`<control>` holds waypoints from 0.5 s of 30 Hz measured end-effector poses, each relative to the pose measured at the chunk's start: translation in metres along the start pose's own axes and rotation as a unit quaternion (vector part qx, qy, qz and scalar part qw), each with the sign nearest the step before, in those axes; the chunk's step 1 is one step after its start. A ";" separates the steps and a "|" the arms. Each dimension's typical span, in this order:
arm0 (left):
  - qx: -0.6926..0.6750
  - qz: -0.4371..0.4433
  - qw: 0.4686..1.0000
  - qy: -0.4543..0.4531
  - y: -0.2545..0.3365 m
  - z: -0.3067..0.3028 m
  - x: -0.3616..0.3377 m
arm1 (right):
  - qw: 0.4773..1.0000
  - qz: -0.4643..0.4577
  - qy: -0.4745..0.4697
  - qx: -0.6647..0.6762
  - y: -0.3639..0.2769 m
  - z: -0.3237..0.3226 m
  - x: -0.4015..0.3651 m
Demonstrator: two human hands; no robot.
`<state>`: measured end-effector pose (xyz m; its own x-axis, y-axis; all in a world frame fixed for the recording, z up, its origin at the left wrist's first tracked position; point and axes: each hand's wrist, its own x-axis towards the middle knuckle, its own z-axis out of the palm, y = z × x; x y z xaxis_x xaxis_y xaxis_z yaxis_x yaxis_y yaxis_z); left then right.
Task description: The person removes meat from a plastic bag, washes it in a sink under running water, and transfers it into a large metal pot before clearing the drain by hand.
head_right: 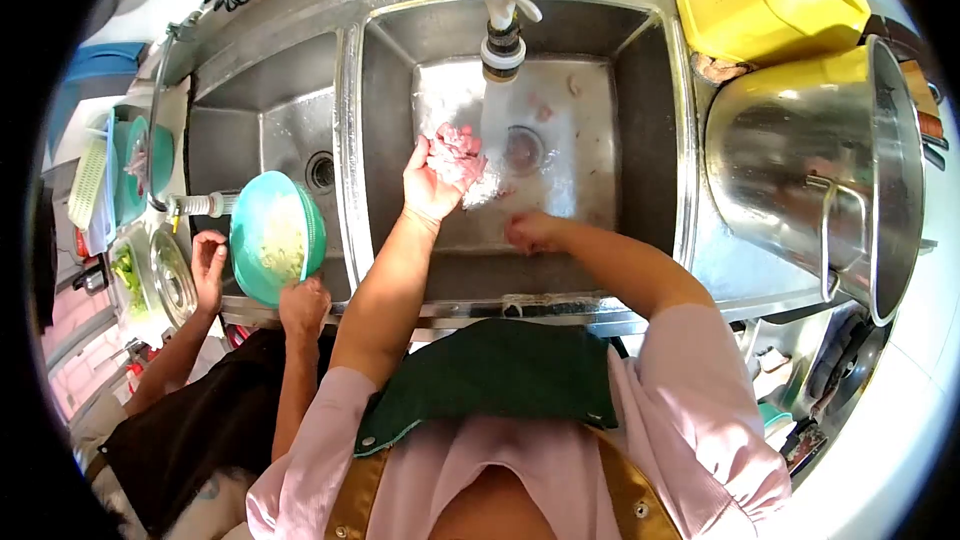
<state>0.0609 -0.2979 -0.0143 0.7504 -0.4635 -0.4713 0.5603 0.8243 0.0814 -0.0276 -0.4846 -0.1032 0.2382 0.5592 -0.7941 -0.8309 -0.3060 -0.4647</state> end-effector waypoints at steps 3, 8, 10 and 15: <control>0.039 0.032 0.998 0.023 -0.010 0.012 -0.003 | 0.950 -0.206 0.111 0.209 -0.061 0.006 -0.050; 0.191 0.101 0.976 0.038 -0.052 0.047 -0.014 | 0.905 -0.272 0.262 0.193 -0.125 0.047 -0.102; 0.251 0.132 0.957 0.058 -0.069 0.101 -0.031 | 0.812 -0.465 0.350 0.050 -0.116 0.053 -0.099; 0.202 0.142 0.969 0.005 -0.103 0.192 -0.043 | 0.717 -0.541 0.439 -0.010 -0.137 0.061 -0.195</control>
<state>0.0383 -0.4251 0.1661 0.8918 -0.2319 -0.3884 0.4252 0.7229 0.5447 0.0090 -0.5052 0.1389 0.9702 -0.2211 0.0991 0.0843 -0.0751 -0.9936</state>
